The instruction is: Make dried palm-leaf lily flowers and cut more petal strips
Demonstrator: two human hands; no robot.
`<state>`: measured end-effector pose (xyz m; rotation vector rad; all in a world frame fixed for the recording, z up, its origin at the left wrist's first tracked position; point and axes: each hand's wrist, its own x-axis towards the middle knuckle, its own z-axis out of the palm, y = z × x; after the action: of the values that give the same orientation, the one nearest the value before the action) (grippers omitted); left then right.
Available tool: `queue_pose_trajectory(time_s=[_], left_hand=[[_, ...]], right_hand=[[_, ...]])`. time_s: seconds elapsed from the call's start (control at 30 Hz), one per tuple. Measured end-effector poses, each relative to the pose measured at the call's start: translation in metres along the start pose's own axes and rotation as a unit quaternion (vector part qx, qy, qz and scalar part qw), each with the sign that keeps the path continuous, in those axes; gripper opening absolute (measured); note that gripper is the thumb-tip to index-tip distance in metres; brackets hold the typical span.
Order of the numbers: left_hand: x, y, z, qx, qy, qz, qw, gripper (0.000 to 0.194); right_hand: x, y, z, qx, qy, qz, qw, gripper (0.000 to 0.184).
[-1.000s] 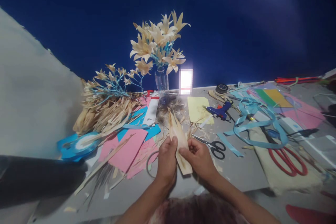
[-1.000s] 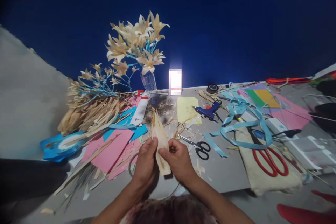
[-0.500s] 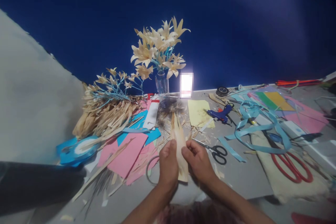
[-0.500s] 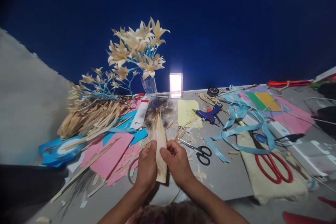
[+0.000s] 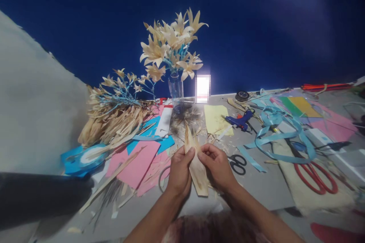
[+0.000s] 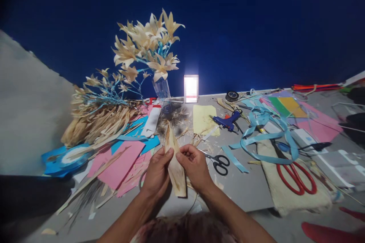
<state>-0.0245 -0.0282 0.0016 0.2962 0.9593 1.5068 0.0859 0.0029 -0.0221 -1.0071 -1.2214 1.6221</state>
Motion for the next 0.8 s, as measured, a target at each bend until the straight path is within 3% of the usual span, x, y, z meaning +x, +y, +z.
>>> queue_pose_trajectory(time_s=[0.17, 0.4, 0.67, 0.73, 0.8], left_hand=[[0.002, -0.001, 0.001, -0.026, 0.012, -0.025, 0.999, 0.026], [0.003, -0.001, 0.0, -0.038, 0.021, 0.008, 0.999, 0.03], [0.009, 0.006, -0.003, -0.05, 0.055, 0.027, 0.997, 0.027], [0.015, 0.017, -0.008, -0.056, 0.086, 0.036, 0.994, 0.024], [0.022, 0.029, -0.014, -0.053, 0.111, 0.065, 0.99, 0.021]], right_hand=[[-0.003, -0.003, -0.003, -0.038, 0.032, -0.048, 0.998, 0.024], [-0.006, -0.007, -0.005, 0.0, -0.042, -0.015, 0.999, 0.028], [-0.018, -0.012, -0.008, -0.104, 0.033, -0.036, 0.993, 0.016], [-0.019, -0.018, -0.014, -0.074, 0.059, -0.047, 0.994, 0.018], [-0.018, -0.024, -0.021, 0.018, 0.062, -0.013, 0.998, 0.023]])
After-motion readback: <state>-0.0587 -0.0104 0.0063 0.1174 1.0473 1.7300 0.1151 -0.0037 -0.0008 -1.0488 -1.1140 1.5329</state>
